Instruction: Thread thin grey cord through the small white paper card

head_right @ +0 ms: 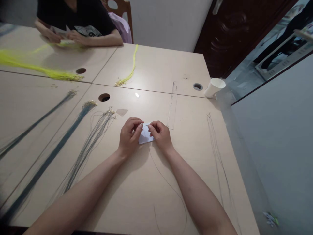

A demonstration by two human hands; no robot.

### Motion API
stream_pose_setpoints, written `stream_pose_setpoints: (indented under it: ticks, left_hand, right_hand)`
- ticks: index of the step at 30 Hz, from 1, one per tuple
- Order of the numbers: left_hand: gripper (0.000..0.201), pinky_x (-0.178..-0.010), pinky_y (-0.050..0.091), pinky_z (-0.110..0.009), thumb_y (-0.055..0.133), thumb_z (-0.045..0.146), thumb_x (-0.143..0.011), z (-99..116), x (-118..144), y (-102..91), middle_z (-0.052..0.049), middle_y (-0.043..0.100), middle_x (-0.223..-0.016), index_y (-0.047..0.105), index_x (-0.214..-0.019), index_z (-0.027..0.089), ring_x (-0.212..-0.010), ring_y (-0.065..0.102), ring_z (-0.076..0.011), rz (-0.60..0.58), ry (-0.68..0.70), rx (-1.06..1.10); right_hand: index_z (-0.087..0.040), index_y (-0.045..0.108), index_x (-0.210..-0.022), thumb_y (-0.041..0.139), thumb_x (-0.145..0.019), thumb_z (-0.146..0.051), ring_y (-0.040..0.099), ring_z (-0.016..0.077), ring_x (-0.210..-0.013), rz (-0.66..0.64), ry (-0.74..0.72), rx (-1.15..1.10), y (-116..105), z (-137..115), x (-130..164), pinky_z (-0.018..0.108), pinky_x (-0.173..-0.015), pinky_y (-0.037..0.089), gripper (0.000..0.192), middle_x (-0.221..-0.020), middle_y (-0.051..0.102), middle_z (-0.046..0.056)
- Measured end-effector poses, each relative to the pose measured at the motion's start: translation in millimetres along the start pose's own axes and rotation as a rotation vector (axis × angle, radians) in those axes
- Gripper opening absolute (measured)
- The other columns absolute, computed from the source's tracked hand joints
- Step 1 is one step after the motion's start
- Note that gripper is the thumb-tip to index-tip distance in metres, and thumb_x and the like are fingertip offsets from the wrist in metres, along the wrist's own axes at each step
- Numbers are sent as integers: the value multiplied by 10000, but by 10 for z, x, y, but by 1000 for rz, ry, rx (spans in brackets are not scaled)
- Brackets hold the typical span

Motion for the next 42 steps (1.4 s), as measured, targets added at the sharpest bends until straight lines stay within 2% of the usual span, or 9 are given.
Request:
stream_pose_setpoints:
  ticks: [5, 11, 21, 30, 37, 42]
  left_hand:
    - [126, -625, 426, -248, 501, 244, -847, 0, -5, 16, -44, 556, -834, 569, -779, 163, -760, 519, -119, -8, -9, 9]
    - [146, -531, 381, -222, 525, 254, -834, -43, 6, 56, -38, 547, -815, 561, -731, 157, -663, 487, -93, -36, -30, 7]
    - [85, -583, 416, -236, 528, 217, -829, 0, 25, 104, -43, 548, -839, 565, -776, 163, -716, 511, -105, -71, 29, -29]
    - [35, -651, 452, -246, 519, 183, -821, 41, 44, 109, -35, 525, -855, 519, -792, 165, -736, 513, -105, -47, 108, -97]
    - [33, -703, 457, -267, 515, 199, -831, 60, 32, 67, -42, 526, -881, 523, -840, 169, -794, 521, -120, -33, 74, -89]
    - [51, -674, 452, -258, 502, 199, -837, 21, 16, 30, -45, 526, -876, 533, -818, 164, -816, 527, -127, -9, 20, -75]
  right_hand:
    - [-194, 570, -764, 531, -800, -311, 522, 105, -535, -16, -40, 58, 38, -44, 15, 241, -526, 424, 128, -660, 572, -10]
    - [-197, 576, -761, 526, -805, -293, 535, 112, -546, -20, -81, 103, 56, -82, 27, 248, -543, 429, 117, -670, 575, -5]
    - [-190, 567, -777, 522, -819, -295, 549, 110, -567, -10, -45, 51, 28, -55, 23, 249, -560, 437, 121, -701, 591, 3]
    - [-179, 572, -768, 521, -808, -292, 547, 110, -562, -32, -38, 73, 42, -29, 20, 244, -553, 432, 130, -681, 591, 3]
    - [-182, 550, -738, 531, -800, -300, 526, 98, -530, 5, -10, 5, 1, 1, 6, 242, -543, 423, 134, -650, 563, -17]
    - [-182, 549, -747, 531, -805, -302, 516, 91, -530, 10, -5, -19, -12, 18, 1, 234, -541, 414, 134, -655, 562, -20]
Point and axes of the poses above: each hand's wrist, its own x-axis away from the middle knuckle, its own y-axis out of the palm, z = x × y, the point moved 10 cm from there along -x, towards the middle knuckle
